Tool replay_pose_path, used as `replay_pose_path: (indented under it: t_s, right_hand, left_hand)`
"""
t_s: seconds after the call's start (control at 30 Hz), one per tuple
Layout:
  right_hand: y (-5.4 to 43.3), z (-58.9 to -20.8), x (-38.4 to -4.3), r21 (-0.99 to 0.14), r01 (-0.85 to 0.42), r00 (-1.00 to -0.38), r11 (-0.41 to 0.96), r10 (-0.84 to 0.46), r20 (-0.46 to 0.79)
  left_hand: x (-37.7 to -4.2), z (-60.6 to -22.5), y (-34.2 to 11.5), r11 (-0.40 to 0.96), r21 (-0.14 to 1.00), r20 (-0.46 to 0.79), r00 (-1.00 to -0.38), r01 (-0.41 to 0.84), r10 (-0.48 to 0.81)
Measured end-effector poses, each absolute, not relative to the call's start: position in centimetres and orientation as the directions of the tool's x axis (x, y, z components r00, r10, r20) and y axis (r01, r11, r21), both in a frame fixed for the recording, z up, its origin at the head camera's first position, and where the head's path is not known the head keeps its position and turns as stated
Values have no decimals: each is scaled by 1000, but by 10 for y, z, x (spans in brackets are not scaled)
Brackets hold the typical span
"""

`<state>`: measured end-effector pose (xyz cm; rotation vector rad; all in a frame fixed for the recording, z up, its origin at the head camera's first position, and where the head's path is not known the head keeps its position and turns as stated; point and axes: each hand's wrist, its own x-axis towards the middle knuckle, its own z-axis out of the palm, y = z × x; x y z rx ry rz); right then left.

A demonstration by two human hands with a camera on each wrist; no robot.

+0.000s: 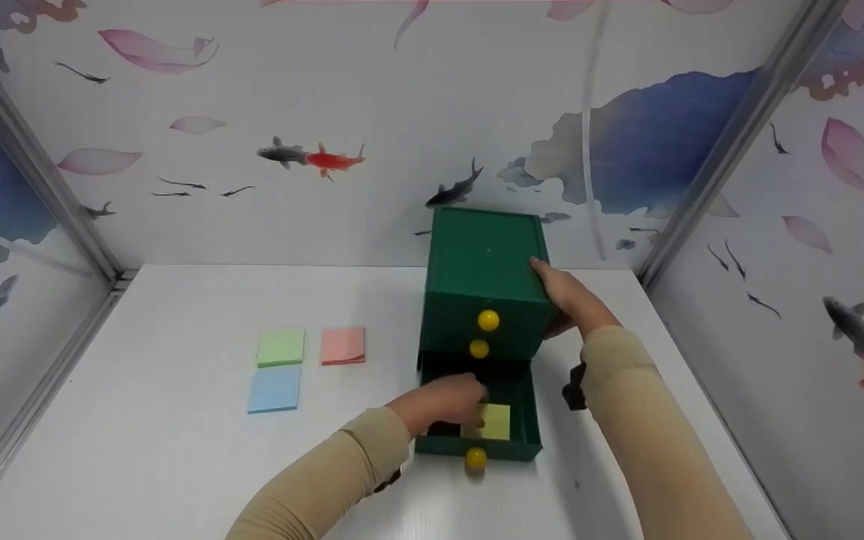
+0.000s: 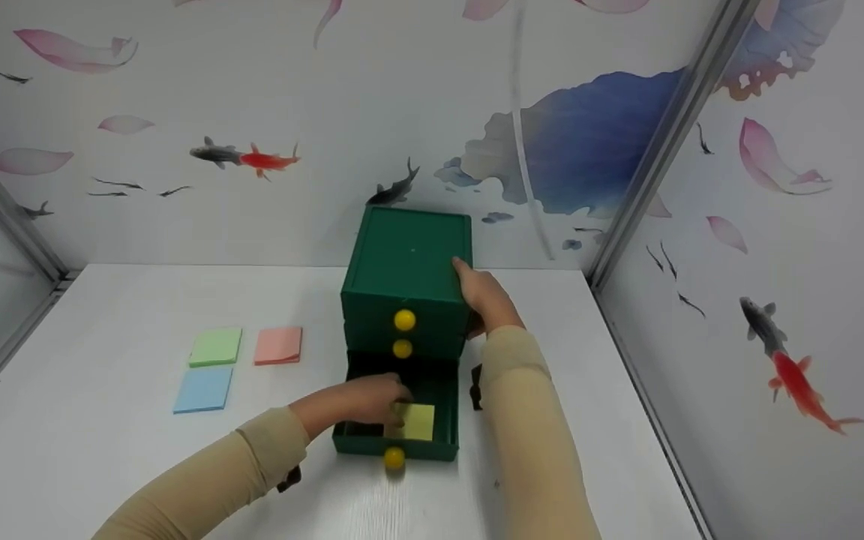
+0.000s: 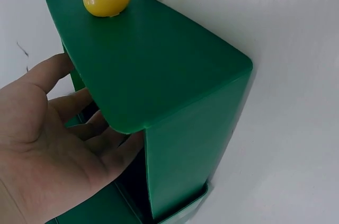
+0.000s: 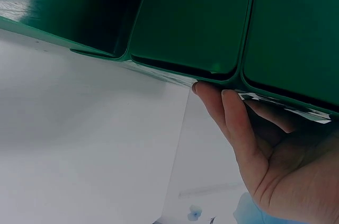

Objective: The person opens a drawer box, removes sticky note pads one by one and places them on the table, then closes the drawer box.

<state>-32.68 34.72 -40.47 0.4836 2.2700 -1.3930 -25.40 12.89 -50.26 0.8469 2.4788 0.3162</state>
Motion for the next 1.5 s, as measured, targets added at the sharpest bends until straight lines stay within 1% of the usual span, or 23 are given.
replay_pose_path:
  t_s: [0.17,0.53,0.7,0.77,0.9,1.1,1.37,1.5]
  right_hand:
    - [348,-402,-327,-741,511,-841,435,72,-537]
    - [348,-405,-327,-747,509,-843,427,69,-534]
    - [347,-404,-326,-747,511,-842,426,72,-535]
    - [347,-404,-326,-744,512,-842,429,79,-534]
    - [347,-404,-325,-738,511,-844,440,96,-527]
    - [346,-405,-325,-733,508,-844,453,93,-528]
    - [348,-405,-326,-741,505,-846,443,85,-526]
    - [348,-406,-326,-748,509,-844,427,79,-530]
  left_hand:
    - [-250,-499,131,785,377,-378,-692,491,615]
    - [-244,-504,131,762,408,-382,-664,503,643]
    - [-244,-508,131,750,402,-372,-655,525,657]
    - [-244,-509,132,752,398,-363,-663,525,655]
    - [-244,-507,132,777,408,-342,-709,480,617]
    - [-243,-502,125,778,489,-293,-766,395,572]
    - [-241,-495,105,720,567,-162,-803,400,573]
    - [-237,-492,95,696,606,-112,-825,385,554]
